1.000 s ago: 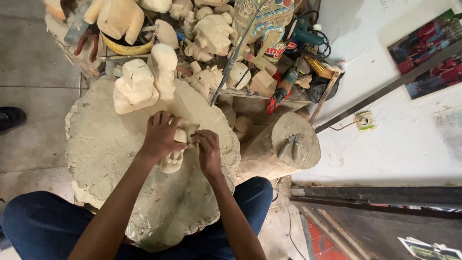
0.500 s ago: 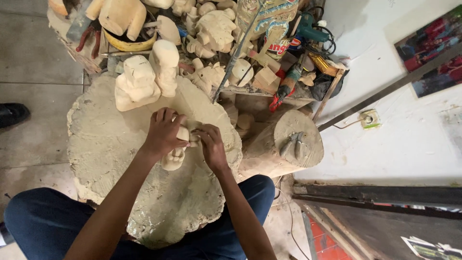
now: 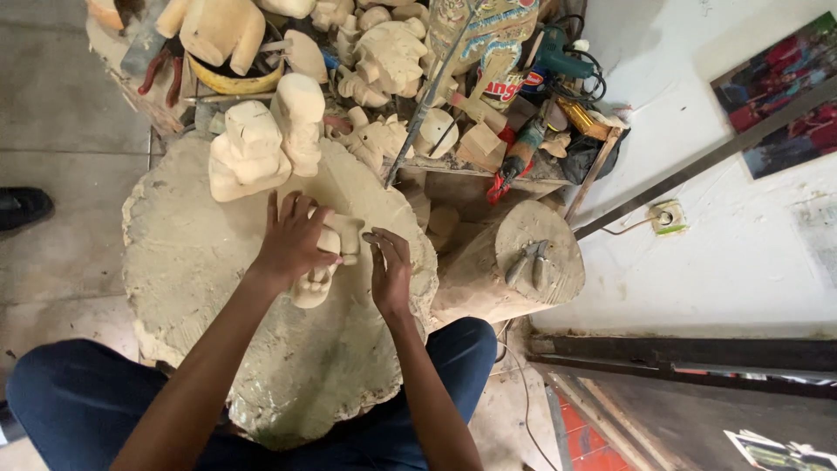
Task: Inspecting and rotating a small wooden carving with both hands on a stone workbench
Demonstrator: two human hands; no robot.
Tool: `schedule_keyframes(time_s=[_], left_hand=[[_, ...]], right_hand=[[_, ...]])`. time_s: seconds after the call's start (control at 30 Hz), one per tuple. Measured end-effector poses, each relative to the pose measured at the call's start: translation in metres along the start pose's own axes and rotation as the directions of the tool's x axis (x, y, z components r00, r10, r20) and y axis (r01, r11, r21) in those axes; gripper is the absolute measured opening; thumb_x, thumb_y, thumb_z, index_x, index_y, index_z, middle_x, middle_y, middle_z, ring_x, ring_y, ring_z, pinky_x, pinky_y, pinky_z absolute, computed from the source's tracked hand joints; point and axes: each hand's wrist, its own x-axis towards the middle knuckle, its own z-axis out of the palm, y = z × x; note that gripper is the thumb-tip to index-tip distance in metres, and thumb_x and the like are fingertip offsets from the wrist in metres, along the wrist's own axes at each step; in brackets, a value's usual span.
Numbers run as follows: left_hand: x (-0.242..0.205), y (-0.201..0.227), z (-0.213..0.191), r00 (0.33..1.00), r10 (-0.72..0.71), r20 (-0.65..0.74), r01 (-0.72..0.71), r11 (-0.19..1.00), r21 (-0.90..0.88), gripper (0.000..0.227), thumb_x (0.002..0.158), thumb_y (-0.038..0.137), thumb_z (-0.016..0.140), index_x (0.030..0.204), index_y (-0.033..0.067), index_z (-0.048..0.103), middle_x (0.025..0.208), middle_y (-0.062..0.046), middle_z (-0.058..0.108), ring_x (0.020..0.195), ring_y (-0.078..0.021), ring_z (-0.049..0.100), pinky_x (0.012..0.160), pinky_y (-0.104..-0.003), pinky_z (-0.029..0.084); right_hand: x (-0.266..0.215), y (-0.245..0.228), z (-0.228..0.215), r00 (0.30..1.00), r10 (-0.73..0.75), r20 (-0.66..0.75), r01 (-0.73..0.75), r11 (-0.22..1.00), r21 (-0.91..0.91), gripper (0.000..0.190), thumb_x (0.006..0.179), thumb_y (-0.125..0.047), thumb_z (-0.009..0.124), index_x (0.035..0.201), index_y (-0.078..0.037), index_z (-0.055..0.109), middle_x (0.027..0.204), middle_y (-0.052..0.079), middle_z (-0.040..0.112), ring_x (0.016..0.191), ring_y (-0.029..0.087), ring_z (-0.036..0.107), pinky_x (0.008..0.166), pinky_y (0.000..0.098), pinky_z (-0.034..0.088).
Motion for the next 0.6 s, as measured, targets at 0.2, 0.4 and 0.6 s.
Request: schedule_keyframes(time_s=[0.2,0.4,0.6], left_hand=[[-0.002,0.028,-0.013,0.994,0.043,0.099,-0.051,0.995,0.088,0.092,0.073,0.047,0.083,0.150,0.0125,0.047,0.151,-0.013,0.046,0.153,-0.0375,0.023,0.125,-0.063,-0.001],[-0.003,0.036,-0.012,0.996,0.001,0.086,-0.014,0.989,0.148,0.113,0.054,0.062,0.092,0.152,0.0246,0.047,0.141,-0.012,0.051,0.151,-0.0476,0.022,0.114,-0.079,-0.011],[-0.002,0.030,-0.014,0.997,0.060,-0.055,-0.049,0.982,0.185,0.098,0.050,0.062,0.091,0.137,0.0275,0.061,0.129,-0.010,0.061,0.145,-0.0359,0.040,0.117,-0.079,0.001]], right_hand=[[-0.011,0.005,0.009,0.996,0.081,0.028,-0.083,0.995,0.064,0.015,0.095,0.002,0.068,0.104,-0.006,0.077,0.109,0.012,0.072,0.107,0.029,0.069,0.084,0.0330,0.060],[-0.015,0.007,0.016,0.993,0.118,0.012,-0.119,0.982,0.146,0.016,0.098,0.002,0.063,0.105,-0.004,0.077,0.108,0.015,0.072,0.107,0.033,0.071,0.087,0.0378,0.060],[-0.010,0.004,0.010,0.993,0.119,-0.017,-0.111,0.965,0.236,0.016,0.099,0.000,0.063,0.105,-0.005,0.077,0.110,0.014,0.072,0.109,0.031,0.071,0.091,0.0369,0.058]])
